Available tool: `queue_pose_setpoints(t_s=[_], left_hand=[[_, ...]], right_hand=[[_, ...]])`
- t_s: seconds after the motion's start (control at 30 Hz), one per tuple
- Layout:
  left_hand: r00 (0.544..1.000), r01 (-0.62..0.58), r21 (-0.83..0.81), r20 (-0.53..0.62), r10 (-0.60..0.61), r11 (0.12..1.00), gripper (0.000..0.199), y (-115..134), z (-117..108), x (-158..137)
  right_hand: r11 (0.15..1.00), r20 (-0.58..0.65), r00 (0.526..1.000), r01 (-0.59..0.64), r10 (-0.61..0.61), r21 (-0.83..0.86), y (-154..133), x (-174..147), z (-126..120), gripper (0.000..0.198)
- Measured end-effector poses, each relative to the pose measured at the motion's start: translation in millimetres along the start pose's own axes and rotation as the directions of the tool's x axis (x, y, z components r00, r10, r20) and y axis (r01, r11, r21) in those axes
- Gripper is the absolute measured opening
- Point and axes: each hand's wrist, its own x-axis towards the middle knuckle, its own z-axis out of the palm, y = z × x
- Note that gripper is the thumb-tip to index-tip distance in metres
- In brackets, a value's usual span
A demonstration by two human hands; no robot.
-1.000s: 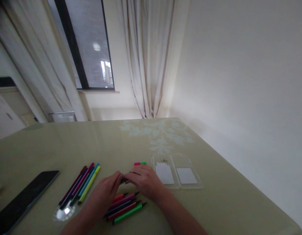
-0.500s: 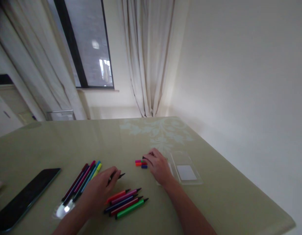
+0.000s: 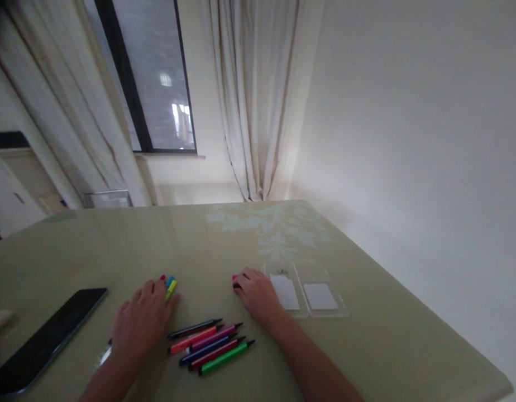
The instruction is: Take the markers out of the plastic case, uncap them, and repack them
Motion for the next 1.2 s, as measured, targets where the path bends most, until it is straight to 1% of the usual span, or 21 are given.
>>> queue_pose_setpoints(t_s=[0.07,0.17,0.23,0.27,0.33,0.37,0.4,0.5,0.6,0.73,0.8,0.97,1.03,1.07,1.13,1.17,1.2], left_hand=[[0.999,-0.025,0.01,0.043,0.024,1.0,0.031,0,1,1],[0.991,-0.117,-0.035,0.059,0.119,0.992,0.028,6,2,3],[0.979,-0.18,-0.147,0.073,0.192,0.973,0.029,14,2,4],[0.97,-0.203,-0.232,0.085,0.228,0.951,0.03,19,2,2],[0.949,-0.232,-0.411,0.104,0.298,0.882,0.03,30,1,-2],[0.94,-0.242,-0.48,0.101,0.327,0.843,0.029,35,2,-5],[0.933,-0.256,-0.52,0.087,0.349,0.815,0.028,40,2,-9],[0.92,-0.309,-0.558,0.028,0.39,0.77,0.029,48,6,-16],[0.907,-0.348,-0.574,-0.007,0.42,0.742,0.033,48,9,-19],[0.887,-0.371,-0.582,0.009,0.462,0.724,0.034,46,8,-18],[0.882,-0.361,-0.594,0.033,0.47,0.719,0.034,48,6,-19],[0.888,-0.342,-0.6,0.045,0.457,0.723,0.035,55,1,-19],[0.893,-0.332,-0.589,0.055,0.447,0.737,0.035,54,-1,-19],[0.899,-0.319,-0.576,0.068,0.433,0.753,0.035,52,-2,-17],[0.918,-0.278,-0.542,0.094,0.386,0.793,0.034,44,-3,-13],[0.93,-0.253,-0.528,0.099,0.354,0.811,0.034,39,-4,-10],[0.942,-0.229,-0.52,0.094,0.322,0.823,0.035,34,-5,-7]], right_hand=[[1.0,-0.013,1.0,-0.003,0.003,0.008,0,0,0,0.009],[1.0,-0.051,0.999,-0.004,0.005,0.01,-2,-1,-1,0.011],[0.999,-0.111,0.994,0.012,-0.008,0.034,-4,-2,-2,0.013],[0.998,-0.147,0.989,0.037,-0.029,0.054,-6,-3,-3,0.018],[0.988,-0.203,0.973,0.125,-0.105,0.089,-10,-6,-4,0.034],[0.979,-0.22,0.963,0.179,-0.154,0.098,-11,-7,-4,0.038],[0.969,-0.233,0.952,0.227,-0.199,0.099,-13,-8,-4,0.037],[0.948,-0.26,0.923,0.311,-0.285,0.067,-15,-11,-4,0.022],[0.935,-0.24,0.912,0.352,-0.333,0.038,-16,-12,-7,0.019],[0.922,-0.171,0.91,0.387,-0.377,0.027,-13,-12,-12,0.02],[0.917,-0.17,0.906,0.397,-0.388,0.027,-11,-12,-15,0.019],[0.914,-0.17,0.903,0.405,-0.395,0.027,-11,-10,-18,0.018],[0.916,-0.161,0.907,0.4,-0.389,0.038,-8,-10,-20,0.018],[0.922,-0.177,0.912,0.384,-0.37,0.051,-3,-10,-23,0.019],[0.945,-0.26,0.923,0.315,-0.283,0.09,14,-10,-30,0.024],[0.961,-0.329,0.923,0.249,-0.199,0.118,24,-11,-34,0.026],[0.971,-0.398,0.911,0.185,-0.112,0.15,35,-12,-39,0.028]])
